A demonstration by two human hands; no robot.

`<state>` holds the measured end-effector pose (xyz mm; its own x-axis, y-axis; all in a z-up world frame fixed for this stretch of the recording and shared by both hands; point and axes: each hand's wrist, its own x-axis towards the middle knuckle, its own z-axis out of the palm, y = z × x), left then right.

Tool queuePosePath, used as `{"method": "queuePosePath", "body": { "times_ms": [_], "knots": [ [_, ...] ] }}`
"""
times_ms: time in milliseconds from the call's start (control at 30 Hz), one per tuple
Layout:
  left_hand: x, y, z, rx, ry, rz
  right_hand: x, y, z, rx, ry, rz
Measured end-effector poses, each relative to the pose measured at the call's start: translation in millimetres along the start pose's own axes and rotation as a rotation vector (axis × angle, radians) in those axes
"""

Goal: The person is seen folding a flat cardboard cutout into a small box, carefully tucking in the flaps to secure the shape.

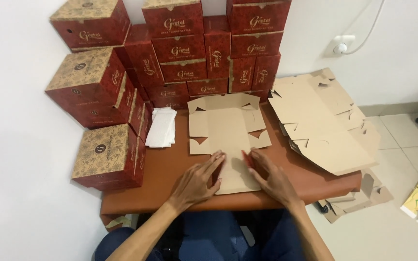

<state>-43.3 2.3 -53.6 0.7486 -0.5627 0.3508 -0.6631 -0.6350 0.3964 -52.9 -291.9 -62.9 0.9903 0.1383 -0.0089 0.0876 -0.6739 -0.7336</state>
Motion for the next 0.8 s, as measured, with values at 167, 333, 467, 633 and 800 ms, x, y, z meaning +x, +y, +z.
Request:
{"method": "queuePosePath", "body": {
  "times_ms": [167,333,467,633,800],
  "knots": [
    [3,6,-24,0.109,0.089,0.019,-23,-48,-37,0.020,0.227,-0.139],
    [-3,-5,-33,0.139,-0.001,-0.087,-16,6,-24,-0.148,0.266,-0.181],
    [-9,-24,-30,0.097,-0.122,-0.064,-13,22,-20,-0.275,0.215,-0.209],
    [-5,-24,-40,0.032,-0.265,-0.067,-8,13,-20,-0.306,0.170,-0.395],
    [-3,-14,-50,-0.170,-0.322,0.011,-12,2,-29,-0.119,-0.125,-0.404]
  ]
}}
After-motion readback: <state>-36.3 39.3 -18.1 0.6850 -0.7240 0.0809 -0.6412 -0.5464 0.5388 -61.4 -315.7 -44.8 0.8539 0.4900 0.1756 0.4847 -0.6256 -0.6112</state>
